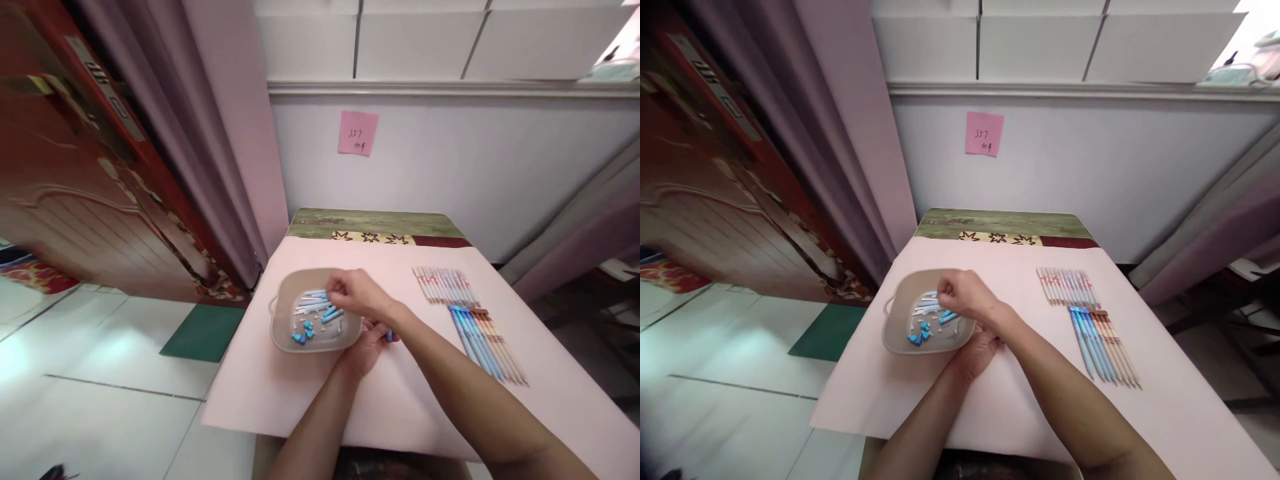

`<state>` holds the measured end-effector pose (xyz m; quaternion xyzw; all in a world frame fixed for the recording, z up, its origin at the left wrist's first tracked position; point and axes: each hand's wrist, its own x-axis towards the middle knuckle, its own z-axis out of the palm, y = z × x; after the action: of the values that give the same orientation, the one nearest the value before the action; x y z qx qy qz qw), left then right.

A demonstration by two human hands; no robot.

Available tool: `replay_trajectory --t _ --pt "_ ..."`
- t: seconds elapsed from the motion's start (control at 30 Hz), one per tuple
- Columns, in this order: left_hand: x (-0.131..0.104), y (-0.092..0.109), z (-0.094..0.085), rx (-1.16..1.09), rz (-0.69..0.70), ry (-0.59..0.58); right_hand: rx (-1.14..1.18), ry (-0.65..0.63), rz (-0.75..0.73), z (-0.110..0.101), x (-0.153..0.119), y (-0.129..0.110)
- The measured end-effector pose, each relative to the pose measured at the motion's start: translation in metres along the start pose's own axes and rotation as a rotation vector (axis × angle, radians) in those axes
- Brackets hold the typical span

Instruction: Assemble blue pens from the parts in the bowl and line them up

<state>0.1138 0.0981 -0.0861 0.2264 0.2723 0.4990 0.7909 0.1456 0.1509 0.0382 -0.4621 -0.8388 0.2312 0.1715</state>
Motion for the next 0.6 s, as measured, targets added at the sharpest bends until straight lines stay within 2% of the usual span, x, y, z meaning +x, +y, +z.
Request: replay_trajectory --t 0.07,0.1,0.17,0.23,0.4,0.6 --pt "0.001 0.001 0.000 0.003 -0.027 -0.059 0.479 0.266 0.090 -0.017 -0.020 0.026" --pt "0.002 0.002 0.000 0.001 -0.035 -0.075 0.635 0.374 0.146 -0.021 -0.031 0.040" --pt "0.004 0.003 -0.001 0.001 -0.039 -0.089 0.804 0.544 0.252 -0.020 -0.052 0.065" --pt "0.007 0.003 -0.002 0.004 -0.043 -0.094 0.854 0.626 0.335 -0.011 -0.068 0.084" --pt "0.008 0.006 -0.002 0.028 -0.054 -0.113 0.912 0.698 0.369 0.014 -0.085 0.099" --pt "0.007 0.007 -0.003 0.035 -0.048 -0.134 1.005 0.595 0.325 0.020 -0.088 0.096"
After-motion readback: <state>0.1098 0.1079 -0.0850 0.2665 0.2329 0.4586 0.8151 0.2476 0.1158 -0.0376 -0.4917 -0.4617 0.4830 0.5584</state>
